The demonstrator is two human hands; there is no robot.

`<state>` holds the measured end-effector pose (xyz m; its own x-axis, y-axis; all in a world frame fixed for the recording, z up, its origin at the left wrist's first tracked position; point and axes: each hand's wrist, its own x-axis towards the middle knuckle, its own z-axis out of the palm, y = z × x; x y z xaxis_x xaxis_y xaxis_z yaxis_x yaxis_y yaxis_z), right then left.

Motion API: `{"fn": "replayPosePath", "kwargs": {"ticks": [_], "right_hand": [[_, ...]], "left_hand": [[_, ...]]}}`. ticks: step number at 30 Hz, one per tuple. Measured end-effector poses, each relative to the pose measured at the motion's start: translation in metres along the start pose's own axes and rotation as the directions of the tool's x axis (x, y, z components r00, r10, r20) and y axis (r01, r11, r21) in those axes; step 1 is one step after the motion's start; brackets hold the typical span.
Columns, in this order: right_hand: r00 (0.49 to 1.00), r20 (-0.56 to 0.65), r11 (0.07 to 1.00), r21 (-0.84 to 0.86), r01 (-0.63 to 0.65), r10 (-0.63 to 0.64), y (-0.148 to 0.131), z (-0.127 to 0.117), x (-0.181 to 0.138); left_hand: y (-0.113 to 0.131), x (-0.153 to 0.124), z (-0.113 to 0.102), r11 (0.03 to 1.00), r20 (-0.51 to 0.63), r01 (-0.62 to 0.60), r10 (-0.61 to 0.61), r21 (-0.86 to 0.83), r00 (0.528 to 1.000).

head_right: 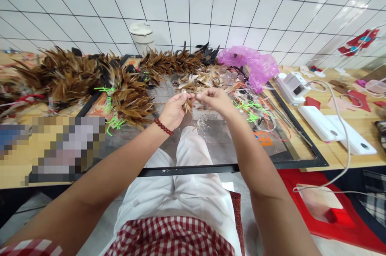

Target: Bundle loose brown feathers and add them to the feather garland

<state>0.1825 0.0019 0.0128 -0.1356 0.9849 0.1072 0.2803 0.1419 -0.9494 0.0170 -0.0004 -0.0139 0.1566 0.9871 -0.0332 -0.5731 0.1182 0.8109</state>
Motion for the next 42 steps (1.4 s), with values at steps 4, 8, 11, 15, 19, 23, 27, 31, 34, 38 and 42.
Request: {"fn": "replayPosePath", "kwargs": {"ticks": [4, 8, 11, 15, 19, 23, 27, 31, 34, 38, 42], "right_hand": [[0.965, -0.244, 0.955, -0.295, 0.019, -0.094, 0.013, -0.023, 0.006], [0.994, -0.035, 0.841, -0.536, 0.071, -0.106, 0.017, -0.028, 0.005], [0.986, 0.1, 0.753, -0.637, 0.165, -0.131, 0.017, -0.018, 0.003], [0.975, 0.17, 0.675, -0.703, 0.222, -0.144, 0.017, -0.007, 0.003], [0.983, -0.121, 0.863, -0.501, 0.062, -0.141, 0.017, -0.011, 0.006], [0.956, -0.293, 0.998, -0.068, 0.006, -0.026, 0.017, -0.011, 0.01], [0.887, -0.39, 0.967, -0.05, 0.249, -0.249, 0.011, 0.005, 0.004], [0.743, -0.204, 0.74, -0.429, 0.517, -0.638, 0.006, 0.02, -0.008], [0.706, 0.024, 0.57, -0.571, 0.591, -0.708, 0.009, 0.024, -0.011], [0.685, 0.147, 0.458, -0.642, 0.615, -0.714, 0.017, 0.021, -0.009], [0.72, 0.111, 0.522, -0.615, 0.592, -0.685, 0.012, 0.022, -0.012]], "left_hand": [[-0.001, 0.004, -0.003, 0.999, -0.117, -0.022, 0.017, -0.045, 0.993], [0.0, 0.004, -0.003, 0.999, -0.143, -0.018, 0.011, -0.048, 0.99], [0.001, 0.003, -0.002, 0.999, -0.152, -0.015, 0.009, -0.038, 0.988], [0.002, 0.003, 0.0, 1.0, -0.173, -0.003, 0.0, -0.021, 0.985], [0.004, 0.0, 0.002, 0.999, -0.133, 0.009, -0.014, -0.039, 0.991], [0.005, -0.004, 0.004, 0.998, -0.072, 0.052, -0.054, -0.036, 0.996], [0.004, -0.008, 0.005, 0.975, 0.026, 0.189, -0.187, -0.118, 0.982], [0.004, -0.009, 0.006, 0.937, 0.078, 0.284, -0.273, -0.204, 0.959], [0.006, -0.009, 0.007, 0.935, 0.045, 0.263, -0.26, -0.24, 0.965], [0.009, -0.008, 0.008, 0.949, 0.024, 0.215, -0.216, -0.232, 0.976], [0.009, -0.006, 0.005, 0.958, 0.009, 0.185, -0.188, -0.221, 0.982]]}}
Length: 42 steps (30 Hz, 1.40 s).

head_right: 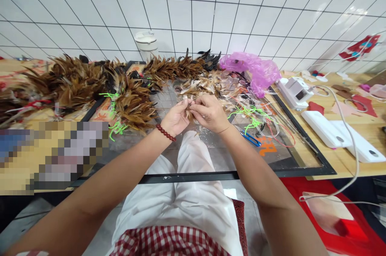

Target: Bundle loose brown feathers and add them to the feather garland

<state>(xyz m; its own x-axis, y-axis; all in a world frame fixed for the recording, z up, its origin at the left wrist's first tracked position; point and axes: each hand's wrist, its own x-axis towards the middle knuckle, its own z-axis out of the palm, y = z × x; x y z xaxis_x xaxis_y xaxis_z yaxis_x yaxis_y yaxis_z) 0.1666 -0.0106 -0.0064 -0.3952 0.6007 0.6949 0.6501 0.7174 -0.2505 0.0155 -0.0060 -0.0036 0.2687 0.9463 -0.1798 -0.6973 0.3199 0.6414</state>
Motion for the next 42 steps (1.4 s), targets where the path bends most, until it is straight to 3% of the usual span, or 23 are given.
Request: {"fn": "replayPosePath", "kwargs": {"ticks": [4, 7, 10, 15, 19, 26, 30, 32, 34, 36, 39, 42], "right_hand": [[0.954, -0.048, 0.924, 0.27, -0.271, 0.295, -0.01, -0.001, 0.005], [0.872, 0.042, 0.72, 0.546, -0.428, 0.487, -0.009, 0.004, 0.008], [0.817, 0.178, 0.526, 0.686, -0.502, 0.548, -0.005, 0.007, 0.011], [0.816, 0.258, 0.439, 0.738, -0.512, 0.518, -0.005, 0.002, 0.013], [0.818, 0.241, 0.5, 0.69, -0.523, 0.522, -0.006, 0.002, 0.012], [0.886, 0.031, 0.788, 0.445, -0.426, 0.462, 0.002, 0.008, 0.009], [0.876, 0.032, 0.818, 0.342, -0.462, 0.481, 0.019, -0.01, 0.009], [0.862, -0.014, 0.855, 0.137, -0.501, 0.507, 0.032, -0.025, 0.006], [0.88, 0.051, 0.878, -0.119, -0.463, 0.472, 0.044, -0.039, 0.002], [0.853, 0.22, 0.871, -0.257, -0.418, 0.474, 0.052, -0.048, -0.001], [0.78, 0.415, 0.881, -0.29, -0.373, 0.467, 0.055, -0.05, -0.004], [0.771, 0.486, 0.91, -0.256, -0.326, 0.412, 0.051, -0.041, -0.005]], "left_hand": [[0.0, 0.001, -0.001, 0.994, -0.005, -0.079, 0.079, 0.071, 0.997], [-0.001, 0.001, -0.002, 0.98, 0.034, -0.129, 0.125, 0.15, 0.992], [-0.003, 0.002, -0.004, 0.958, 0.069, -0.16, 0.148, 0.237, 0.987], [-0.007, 0.001, -0.004, 0.945, 0.084, -0.16, 0.142, 0.285, 0.986], [-0.008, 0.002, -0.003, 0.953, 0.032, -0.136, 0.132, 0.271, 0.991], [-0.009, 0.002, -0.003, 0.929, 0.061, -0.126, 0.112, 0.348, 0.992], [-0.008, 0.002, -0.004, 0.931, 0.045, -0.129, 0.121, 0.34, 0.992], [-0.008, 0.003, -0.005, 0.936, 0.003, -0.134, 0.141, 0.324, 0.99], [-0.007, 0.004, -0.005, 0.941, -0.032, -0.131, 0.148, 0.312, 0.989], [-0.006, 0.004, -0.005, 0.944, -0.044, -0.123, 0.143, 0.305, 0.989], [-0.007, 0.004, -0.005, 0.944, -0.045, -0.122, 0.142, 0.306, 0.989], [-0.007, 0.005, -0.005, 0.943, -0.048, -0.131, 0.153, 0.307, 0.987]]}}
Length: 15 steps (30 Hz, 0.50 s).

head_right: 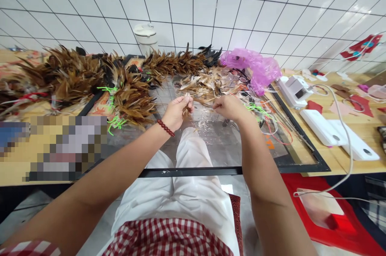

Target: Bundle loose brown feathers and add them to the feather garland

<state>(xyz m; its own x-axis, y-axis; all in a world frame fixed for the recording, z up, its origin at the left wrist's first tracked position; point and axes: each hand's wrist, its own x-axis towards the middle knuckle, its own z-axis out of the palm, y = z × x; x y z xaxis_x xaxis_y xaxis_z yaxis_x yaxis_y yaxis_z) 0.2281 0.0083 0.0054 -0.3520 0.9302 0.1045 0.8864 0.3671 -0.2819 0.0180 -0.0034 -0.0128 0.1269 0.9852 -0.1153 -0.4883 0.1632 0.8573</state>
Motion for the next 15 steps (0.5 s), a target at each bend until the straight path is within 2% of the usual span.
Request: {"fn": "replayPosePath", "kwargs": {"ticks": [4, 7, 9, 11, 13, 15], "right_hand": [[0.998, 0.024, 0.998, -0.004, 0.057, -0.056, -0.013, 0.005, 0.001], [0.998, -0.059, 0.985, 0.172, 0.001, 0.009, -0.023, 0.0, 0.0], [0.991, -0.105, 0.921, 0.387, -0.035, 0.082, -0.03, -0.001, 0.001], [0.979, -0.149, 0.816, 0.577, -0.027, 0.138, -0.037, 0.001, 0.004], [0.959, -0.209, 0.733, 0.68, 0.003, 0.19, -0.043, 0.007, 0.008], [0.936, -0.256, 0.702, 0.712, 0.012, 0.243, -0.05, 0.014, 0.011]], "left_hand": [[0.0, 0.0, -0.001, 1.0, 0.0, -0.001, 0.001, -0.007, 1.0], [0.0, 0.0, -0.001, 1.0, 0.011, -0.013, 0.013, -0.005, 1.0], [-0.001, 0.0, -0.001, 1.0, 0.006, -0.016, 0.016, -0.009, 1.0], [-0.002, 0.0, -0.001, 1.0, -0.003, -0.006, 0.006, -0.019, 1.0], [-0.003, 0.001, 0.0, 0.999, -0.008, 0.01, -0.01, -0.032, 1.0], [-0.004, 0.001, 0.001, 0.999, -0.014, 0.029, -0.029, -0.041, 0.999]]}}
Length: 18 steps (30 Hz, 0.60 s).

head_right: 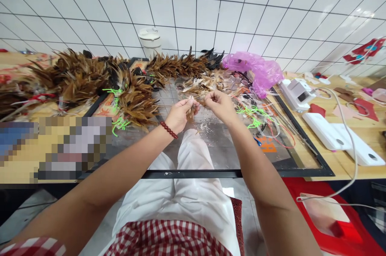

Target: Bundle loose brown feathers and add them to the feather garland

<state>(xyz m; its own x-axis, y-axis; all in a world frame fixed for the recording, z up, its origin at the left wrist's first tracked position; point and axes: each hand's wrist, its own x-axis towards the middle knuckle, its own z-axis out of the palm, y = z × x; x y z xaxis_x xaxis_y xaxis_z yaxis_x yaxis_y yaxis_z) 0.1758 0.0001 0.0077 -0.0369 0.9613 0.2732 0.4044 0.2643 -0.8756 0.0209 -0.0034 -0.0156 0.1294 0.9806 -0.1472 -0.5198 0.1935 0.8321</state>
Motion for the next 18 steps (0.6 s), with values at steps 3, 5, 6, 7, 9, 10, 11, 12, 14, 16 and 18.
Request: {"fn": "replayPosePath", "kwargs": {"ticks": [3, 5, 6, 7, 9, 10, 11, 12, 14, 16, 18], "right_hand": [[1.0, -0.013, 1.0, -0.019, 0.018, -0.019, -0.001, 0.011, -0.004], [0.993, 0.035, 0.99, -0.079, 0.113, -0.111, -0.003, 0.014, -0.007], [0.981, 0.068, 0.973, -0.128, 0.19, -0.182, -0.004, 0.014, -0.009], [0.961, 0.103, 0.944, -0.184, 0.273, -0.258, -0.005, 0.015, -0.01], [0.912, 0.164, 0.872, -0.271, 0.407, -0.375, -0.007, 0.014, -0.012], [0.897, 0.184, 0.85, -0.289, 0.441, -0.403, -0.007, 0.014, -0.012], [0.891, 0.192, 0.844, -0.287, 0.452, -0.412, -0.007, 0.013, -0.012], [0.896, 0.19, 0.858, -0.266, 0.44, -0.401, -0.007, 0.013, -0.012], [0.932, 0.143, 0.918, -0.178, 0.355, -0.333, -0.006, 0.012, -0.01], [0.973, 0.053, 0.972, -0.055, 0.227, -0.225, -0.002, 0.009, -0.006], [0.993, -0.042, 0.993, 0.042, 0.109, -0.107, 0.002, 0.006, -0.002]], "left_hand": [[0.001, 0.0, 0.001, 0.999, -0.01, 0.024, -0.025, -0.027, 1.0], [0.003, -0.001, 0.002, 0.995, -0.003, 0.06, -0.061, -0.08, 0.998], [0.005, -0.001, 0.002, 0.99, 0.008, 0.082, -0.082, -0.111, 0.997], [0.006, -0.001, 0.001, 0.985, 0.02, 0.102, -0.101, -0.142, 0.995], [0.007, -0.002, 0.001, 0.974, 0.044, 0.132, -0.126, -0.183, 0.991], [0.008, -0.002, 0.001, 0.972, 0.047, 0.139, -0.132, -0.192, 0.99], [0.008, -0.002, 0.001, 0.971, 0.038, 0.137, -0.132, -0.196, 0.991], [0.008, -0.001, 0.001, 0.972, 0.022, 0.131, -0.13, -0.197, 0.991], [0.008, -0.001, 0.001, 0.975, -0.007, 0.122, -0.125, -0.188, 0.992], [0.008, 0.0, 0.0, 0.978, -0.007, 0.116, -0.119, -0.176, 0.993], [0.009, 0.0, 0.0, 0.98, 0.008, 0.107, -0.108, -0.17, 0.994]]}}
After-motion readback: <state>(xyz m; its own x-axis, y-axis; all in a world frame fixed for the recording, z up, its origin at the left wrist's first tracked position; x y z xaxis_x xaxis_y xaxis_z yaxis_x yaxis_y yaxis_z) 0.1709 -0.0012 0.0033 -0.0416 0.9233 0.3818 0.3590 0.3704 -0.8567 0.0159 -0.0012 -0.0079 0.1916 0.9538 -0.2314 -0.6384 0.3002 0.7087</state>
